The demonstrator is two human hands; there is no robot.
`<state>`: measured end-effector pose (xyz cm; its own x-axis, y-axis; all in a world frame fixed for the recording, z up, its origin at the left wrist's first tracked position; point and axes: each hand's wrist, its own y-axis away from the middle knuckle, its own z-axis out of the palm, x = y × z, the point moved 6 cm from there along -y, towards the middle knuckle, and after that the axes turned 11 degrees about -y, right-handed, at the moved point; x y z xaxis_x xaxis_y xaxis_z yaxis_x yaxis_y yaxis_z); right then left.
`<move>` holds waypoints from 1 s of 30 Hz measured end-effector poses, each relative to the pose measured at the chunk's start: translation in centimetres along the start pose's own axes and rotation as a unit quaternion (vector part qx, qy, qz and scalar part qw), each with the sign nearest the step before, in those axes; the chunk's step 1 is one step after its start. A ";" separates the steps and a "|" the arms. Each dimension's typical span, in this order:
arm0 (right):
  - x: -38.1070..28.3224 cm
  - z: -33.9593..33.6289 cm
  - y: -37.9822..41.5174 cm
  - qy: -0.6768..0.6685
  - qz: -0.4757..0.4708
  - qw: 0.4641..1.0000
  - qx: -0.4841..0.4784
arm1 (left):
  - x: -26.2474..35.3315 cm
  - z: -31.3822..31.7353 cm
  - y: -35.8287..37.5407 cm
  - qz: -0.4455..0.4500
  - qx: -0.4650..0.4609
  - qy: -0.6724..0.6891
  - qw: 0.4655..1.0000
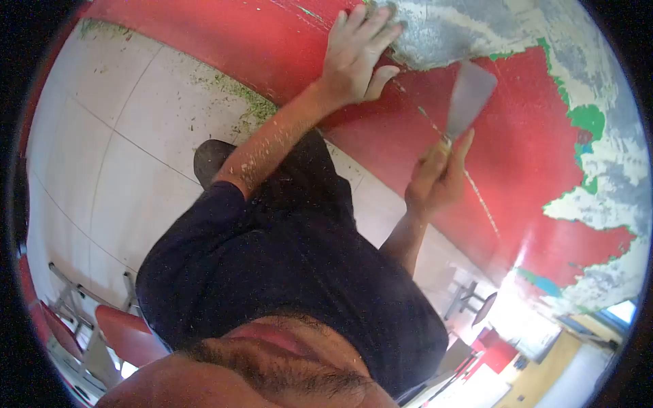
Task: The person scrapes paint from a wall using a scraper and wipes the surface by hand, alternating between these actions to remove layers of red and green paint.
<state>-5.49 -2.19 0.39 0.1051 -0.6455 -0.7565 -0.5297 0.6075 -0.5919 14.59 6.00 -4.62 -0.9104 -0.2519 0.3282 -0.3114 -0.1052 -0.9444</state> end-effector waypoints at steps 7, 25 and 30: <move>2.5 -3.3 -0.3 -0.066 -0.006 0.998 0.003 | -8.6 4.5 3.4 -0.222 -0.074 -0.333 0.913; 4.4 2.4 -2.6 0.081 -0.098 0.952 -0.279 | 5.3 4.0 7.3 -0.577 -0.106 0.545 0.599; 1.1 4.9 -3.6 0.146 -0.217 0.934 -0.243 | 6.5 5.3 2.6 -0.519 -0.076 0.714 0.463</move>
<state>0.65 -2.77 0.32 0.2016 -0.9243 -0.3242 -0.8174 0.0236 -0.5755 9.29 -0.97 -4.88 0.5344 0.7633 0.3631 -0.6999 0.6405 -0.3161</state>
